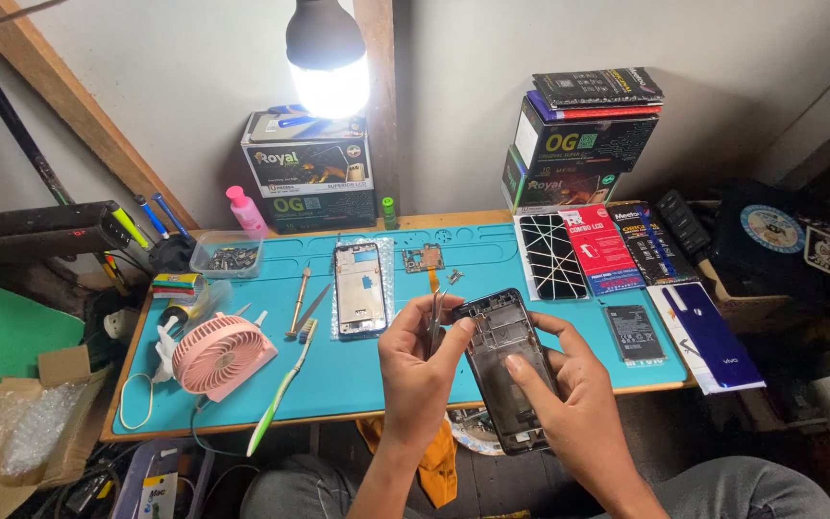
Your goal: The person is assembling or repairing a mobile phone, specifically focusing on the internal frame and back cover components.
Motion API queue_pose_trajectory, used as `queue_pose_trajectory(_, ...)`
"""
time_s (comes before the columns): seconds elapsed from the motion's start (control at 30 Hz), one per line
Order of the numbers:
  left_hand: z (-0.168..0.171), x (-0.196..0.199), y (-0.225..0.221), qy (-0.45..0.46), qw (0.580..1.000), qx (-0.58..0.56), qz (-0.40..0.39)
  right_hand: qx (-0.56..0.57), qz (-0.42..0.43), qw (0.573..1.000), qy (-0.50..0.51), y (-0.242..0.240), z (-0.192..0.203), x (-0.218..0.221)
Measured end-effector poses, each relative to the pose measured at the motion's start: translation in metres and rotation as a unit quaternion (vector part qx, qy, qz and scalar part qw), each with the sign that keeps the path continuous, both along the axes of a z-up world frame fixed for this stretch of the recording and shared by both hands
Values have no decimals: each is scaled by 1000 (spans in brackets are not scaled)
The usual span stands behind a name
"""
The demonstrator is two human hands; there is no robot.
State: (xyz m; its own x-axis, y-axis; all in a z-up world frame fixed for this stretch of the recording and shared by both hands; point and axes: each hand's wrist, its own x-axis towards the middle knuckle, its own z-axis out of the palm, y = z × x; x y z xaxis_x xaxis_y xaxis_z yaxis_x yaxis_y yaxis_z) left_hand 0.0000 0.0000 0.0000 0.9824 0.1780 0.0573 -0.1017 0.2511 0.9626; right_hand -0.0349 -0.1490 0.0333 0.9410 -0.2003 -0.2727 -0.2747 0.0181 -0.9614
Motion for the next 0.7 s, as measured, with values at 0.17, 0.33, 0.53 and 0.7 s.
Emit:
queue_pose_trajectory(0.17, 0, 0, 3, 1, 1000, -1, -7, -10, 8, 999, 33, 1, 10, 1)
queue_pose_trajectory(0.33, -8, 1, 7, -19, 1000, 10, -15, 18, 53, 998, 35, -9, -8, 6)
queue_pose_trajectory(0.53, -12, -3, 6, 3, 996, 16, -88, -8, 23, 999, 21, -8, -5, 8)
queue_pose_trajectory(0.7, -12, -7, 2, 8, 993, 15, -120, -122, -3, 985, 119, 0, 19, 10)
